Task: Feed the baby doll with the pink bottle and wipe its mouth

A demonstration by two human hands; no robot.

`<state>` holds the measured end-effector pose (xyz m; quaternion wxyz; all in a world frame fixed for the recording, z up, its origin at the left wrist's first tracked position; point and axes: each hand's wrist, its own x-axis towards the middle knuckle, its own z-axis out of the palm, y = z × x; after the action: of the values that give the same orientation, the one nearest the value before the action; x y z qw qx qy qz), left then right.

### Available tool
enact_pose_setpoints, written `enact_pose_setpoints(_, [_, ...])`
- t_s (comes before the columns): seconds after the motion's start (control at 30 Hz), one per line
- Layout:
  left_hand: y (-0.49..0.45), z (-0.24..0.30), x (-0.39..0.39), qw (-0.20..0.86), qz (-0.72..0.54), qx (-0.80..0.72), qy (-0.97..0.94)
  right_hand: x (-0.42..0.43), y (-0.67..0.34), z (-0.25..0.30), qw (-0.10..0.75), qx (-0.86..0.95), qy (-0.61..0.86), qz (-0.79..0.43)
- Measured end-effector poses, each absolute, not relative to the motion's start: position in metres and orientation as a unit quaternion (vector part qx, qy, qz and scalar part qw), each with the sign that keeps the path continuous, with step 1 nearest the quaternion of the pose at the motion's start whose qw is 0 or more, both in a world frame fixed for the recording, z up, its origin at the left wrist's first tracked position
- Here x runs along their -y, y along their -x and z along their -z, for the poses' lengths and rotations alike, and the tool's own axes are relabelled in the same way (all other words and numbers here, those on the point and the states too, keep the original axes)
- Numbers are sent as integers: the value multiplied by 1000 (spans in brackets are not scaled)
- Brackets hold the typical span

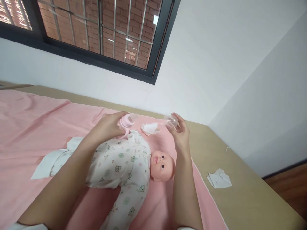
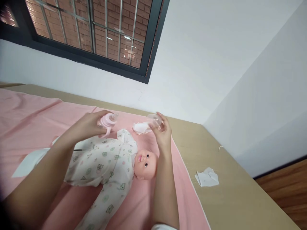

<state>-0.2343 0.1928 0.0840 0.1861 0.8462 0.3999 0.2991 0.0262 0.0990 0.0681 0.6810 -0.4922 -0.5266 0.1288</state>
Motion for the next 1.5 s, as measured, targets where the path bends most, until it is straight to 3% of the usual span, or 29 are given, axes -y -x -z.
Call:
enact_pose_setpoints(0.07, [244,-81,-206,178,-299,-438,-829,-106,-60,-49,659,490,566,-76])
enact_pose_setpoints(0.17, [256,-70,-227,153,-284,-492,-809,-115,-103,-7,557,442,703,-1])
enact_pose_setpoints(0.33, [269,-45,-259,159,-247,-530,-795,-123,-129,56,439,378,816,5])
enact_pose_setpoints(0.83, [274,18,-316,284,-263,-573,-722,-133,-149,104,529,354,766,89])
enact_pose_setpoints(1.27, [275,26,-322,354,-269,-554,-704,-130,-144,104,510,305,800,79])
enact_pose_setpoints(1.5, [272,14,-311,380,-298,-486,-729,-125,-151,104,579,218,782,79])
